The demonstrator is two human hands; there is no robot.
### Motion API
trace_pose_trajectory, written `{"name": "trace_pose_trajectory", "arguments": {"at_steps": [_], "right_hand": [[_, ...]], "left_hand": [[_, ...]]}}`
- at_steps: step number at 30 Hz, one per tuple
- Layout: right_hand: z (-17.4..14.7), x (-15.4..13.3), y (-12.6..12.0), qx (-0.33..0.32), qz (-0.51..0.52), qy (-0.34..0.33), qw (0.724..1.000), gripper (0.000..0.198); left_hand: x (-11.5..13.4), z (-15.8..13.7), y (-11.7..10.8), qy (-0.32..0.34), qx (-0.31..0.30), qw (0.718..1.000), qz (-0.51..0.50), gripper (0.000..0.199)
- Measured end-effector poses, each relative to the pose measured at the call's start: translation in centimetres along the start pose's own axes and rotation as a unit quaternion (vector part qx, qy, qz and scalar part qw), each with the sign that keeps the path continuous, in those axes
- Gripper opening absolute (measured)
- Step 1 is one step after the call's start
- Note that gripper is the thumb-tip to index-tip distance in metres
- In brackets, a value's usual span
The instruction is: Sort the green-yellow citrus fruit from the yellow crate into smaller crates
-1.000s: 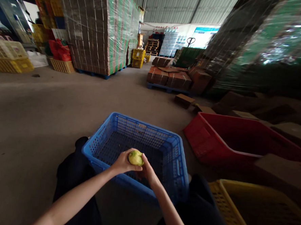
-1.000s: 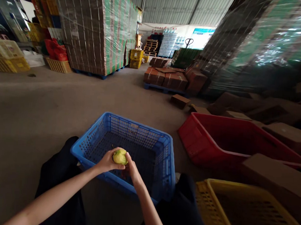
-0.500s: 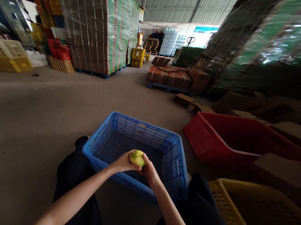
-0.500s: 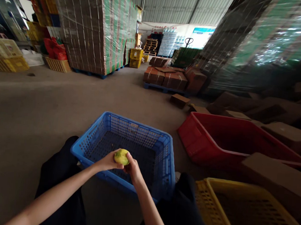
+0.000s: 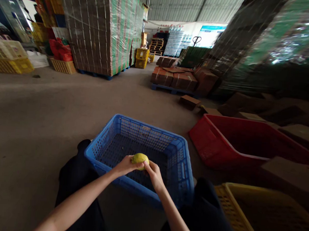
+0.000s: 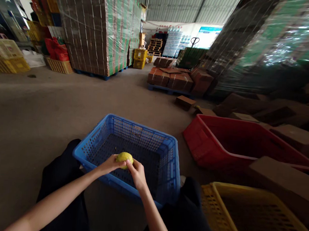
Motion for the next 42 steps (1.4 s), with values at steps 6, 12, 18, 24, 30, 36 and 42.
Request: {"name": "trace_pose_trajectory", "arguments": {"at_steps": [6, 12, 18, 24, 30, 36, 42], "right_hand": [[0.5, 2.3, 1.1, -0.105, 0.077, 0.101, 0.986, 0.074], [0.3, 3.8, 2.1, -0.195, 0.132, 0.216, 0.948, 0.074], [-0.2, 3.1, 1.7, -0.125, 0.206, 0.218, 0.946, 0.055], [0.7, 2.1, 0.5, -0.046, 0.141, 0.089, 0.985, 0.057], [0.0, -0.2, -0.8, 0.048, -0.044, -0.033, 0.997, 0.049], [-0.5, -0.9, -0.5, 0.045, -0.095, -0.059, 0.993, 0.045], [-0.4, -0.2, -0.4, 0.036, -0.078, -0.075, 0.994, 0.052]], "left_hand": [[1.4, -0.6, -0.1, 0.057, 0.020, 0.996, 0.060, 0.063], [3.7, -1.4, 0.5, 0.119, 0.008, 0.963, 0.241, 0.050], [4.2, -1.6, 0.8, 0.144, -0.012, 0.935, 0.324, 0.051], [2.9, -0.8, 0.1, 0.079, -0.002, 0.973, 0.219, 0.058], [1.4, -0.6, 0.4, 0.019, -0.027, 0.990, 0.137, 0.068], [0.9, -0.3, 0.3, 0.038, -0.030, 0.995, 0.092, 0.072], [0.4, -0.4, 0.5, 0.038, -0.022, 0.997, 0.057, 0.067]]}}
Point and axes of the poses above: each hand's wrist, its own z-axis towards the middle knuckle, its own y-axis out of the palm, x = y × z, the point moved 6 cm from there along z, towards the middle knuckle, and after that the axes turned 6 degrees about y, right-handed, at the moved point
